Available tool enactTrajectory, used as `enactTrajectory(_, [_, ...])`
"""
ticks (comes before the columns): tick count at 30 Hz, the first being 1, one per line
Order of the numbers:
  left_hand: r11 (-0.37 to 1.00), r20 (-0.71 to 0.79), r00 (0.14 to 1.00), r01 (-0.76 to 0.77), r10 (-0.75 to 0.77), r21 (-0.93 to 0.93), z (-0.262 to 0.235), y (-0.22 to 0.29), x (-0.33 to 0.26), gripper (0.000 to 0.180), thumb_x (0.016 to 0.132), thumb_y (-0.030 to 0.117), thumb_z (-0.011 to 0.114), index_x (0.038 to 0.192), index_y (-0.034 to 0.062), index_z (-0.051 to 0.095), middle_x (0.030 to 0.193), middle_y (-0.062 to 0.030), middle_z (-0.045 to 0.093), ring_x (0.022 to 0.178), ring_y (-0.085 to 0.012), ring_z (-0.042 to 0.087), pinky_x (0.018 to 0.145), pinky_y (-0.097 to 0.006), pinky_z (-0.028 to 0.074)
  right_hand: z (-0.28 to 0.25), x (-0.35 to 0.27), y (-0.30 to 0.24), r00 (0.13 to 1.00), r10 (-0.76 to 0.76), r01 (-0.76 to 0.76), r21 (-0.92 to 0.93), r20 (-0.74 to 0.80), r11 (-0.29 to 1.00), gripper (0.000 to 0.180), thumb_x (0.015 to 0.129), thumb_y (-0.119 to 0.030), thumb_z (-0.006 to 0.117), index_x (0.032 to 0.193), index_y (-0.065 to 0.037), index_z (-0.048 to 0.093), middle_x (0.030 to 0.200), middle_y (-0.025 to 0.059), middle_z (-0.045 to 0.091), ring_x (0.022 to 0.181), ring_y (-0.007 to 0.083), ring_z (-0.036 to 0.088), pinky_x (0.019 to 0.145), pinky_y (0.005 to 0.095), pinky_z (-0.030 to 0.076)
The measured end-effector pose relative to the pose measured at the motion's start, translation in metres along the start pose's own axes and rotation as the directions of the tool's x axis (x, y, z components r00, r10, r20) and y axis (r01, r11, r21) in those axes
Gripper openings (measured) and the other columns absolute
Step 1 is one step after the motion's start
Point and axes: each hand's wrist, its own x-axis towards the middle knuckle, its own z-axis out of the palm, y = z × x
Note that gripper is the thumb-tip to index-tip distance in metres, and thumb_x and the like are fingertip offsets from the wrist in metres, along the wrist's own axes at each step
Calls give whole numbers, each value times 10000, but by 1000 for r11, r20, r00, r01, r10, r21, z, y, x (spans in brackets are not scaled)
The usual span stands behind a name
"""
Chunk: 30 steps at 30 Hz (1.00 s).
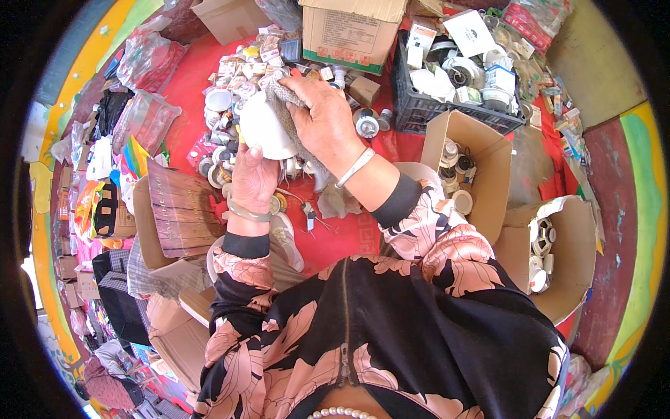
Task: The person cleans various ceramic items using a cloth, picking items from a box and wiping them individually before placing them into another container.
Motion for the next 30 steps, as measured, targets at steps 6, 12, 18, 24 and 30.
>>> enactTrajectory(6, [1000, 31, 999, 20, -20, 4, -5, -1, -4, 694, 671, 127, 762, 1259, 85, 395, 1214, -48, 480, 1145, -215, 457, 997, -368, 365, 7, 0, -8, 986, -161, 155, 143, 35, 977, 354, 724, 61, 553, 1045, -71, 623, 1038, 122, 627, 943, 267, 595, 827, 310, 462])
enactTrajectory(12, [1000, -23, 1000, 0, 0, 26, -19, -1, 0, 655, 690, 216, 767, 1232, 82, 423, 1175, -36, 515, 1102, -191, 493, 978, -340, 379, -6, -2, -26, 898, -203, 53, 362, 391, 931, 358, 692, 105, 498, 980, -44, 648, 1006, 121, 637, 949, 232, 596, 841, 317, 457])
enactTrajectory(18, [990, 26, 990, -137, 136, 37, -14, 22, 3, 767, 670, 232, 774, 1279, 21, 359, 1243, -111, 468, 1134, -257, 475, 986, -385, 386, -56, 21, -12, 726, -71, -323, 431, 684, 843, 346, 674, 90, 502, 942, -46, 673, 921, 70, 665, 856, 144, 609, 799, 265, 462])
enactTrajectory(24, [999, -10, 1000, -20, 20, -33, -13, 14, 2, 748, 625, 113, 798, 1259, 77, 403, 1211, -68, 499, 1116, -234, 492, 969, -374, 410, -29, 17, -15, 988, 41, -77, 252, 147, 965, 270, 724, 4, 598, 987, -46, 637, 936, 73, 595, 857, 148, 555, 767, 253, 439])
enactTrajectory(30, [998, 39, 999, 10, -12, 58, -16, -1, -3, 689, 641, 131, 791, 1236, 131, 445, 1183, -36, 517, 1108, -206, 495, 966, -366, 406, -4, 3, -32, 968, -119, 63, 242, 223, 968, 264, 703, 59, 567, 938, -48, 622, 900, 71, 586, 916, 202, 552, 797, 303, 445])
